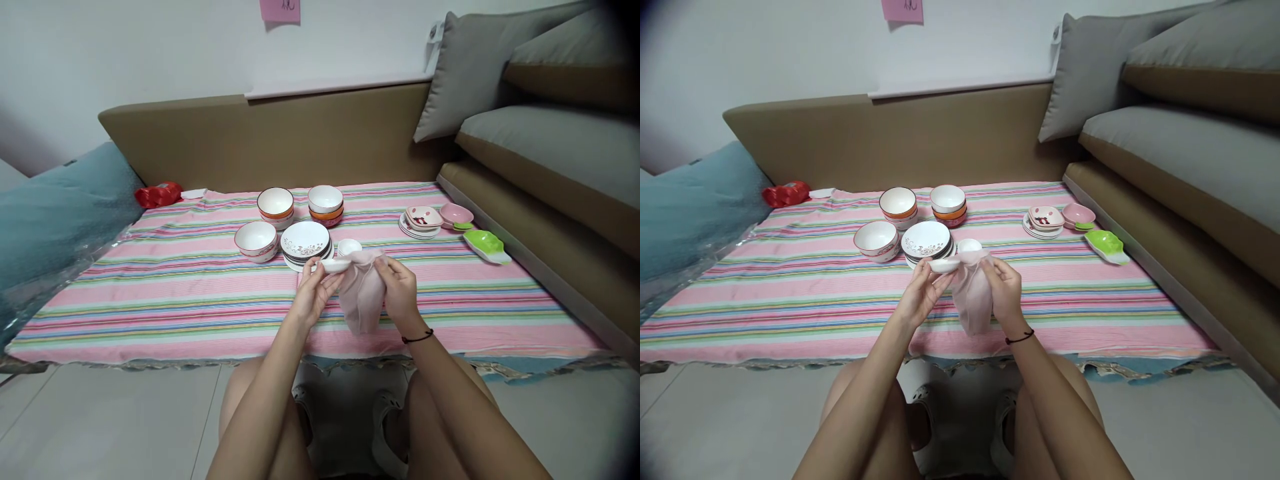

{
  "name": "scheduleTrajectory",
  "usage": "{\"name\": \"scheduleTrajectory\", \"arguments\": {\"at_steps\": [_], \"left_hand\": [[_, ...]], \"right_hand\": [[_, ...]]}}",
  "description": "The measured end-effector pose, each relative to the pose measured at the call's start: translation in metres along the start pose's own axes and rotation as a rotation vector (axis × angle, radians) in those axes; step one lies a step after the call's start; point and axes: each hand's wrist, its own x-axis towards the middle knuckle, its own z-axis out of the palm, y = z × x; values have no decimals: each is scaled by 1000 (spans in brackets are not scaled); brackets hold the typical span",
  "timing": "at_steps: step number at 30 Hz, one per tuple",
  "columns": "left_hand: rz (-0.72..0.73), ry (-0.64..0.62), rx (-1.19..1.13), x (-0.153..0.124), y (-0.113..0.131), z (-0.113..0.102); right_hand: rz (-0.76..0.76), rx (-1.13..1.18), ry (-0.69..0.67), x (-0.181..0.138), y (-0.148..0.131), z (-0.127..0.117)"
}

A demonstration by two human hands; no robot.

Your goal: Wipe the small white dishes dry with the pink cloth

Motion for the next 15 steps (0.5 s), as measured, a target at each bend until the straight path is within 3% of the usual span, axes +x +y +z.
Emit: {"name": "scheduleTrajectory", "arguments": {"at_steps": [3, 6, 11, 15], "left_hand": [[22, 37, 155, 2, 1, -3], [-25, 16, 303, 2, 1, -4], [-91, -8, 176, 0, -4, -1], [-62, -29, 129, -3, -5, 1]], "right_hand": [[126, 250, -8, 3, 3, 1], [196, 315, -85, 1, 6, 5], [170, 190, -181, -6, 9, 11], [8, 5, -283, -10, 10, 13]]}}
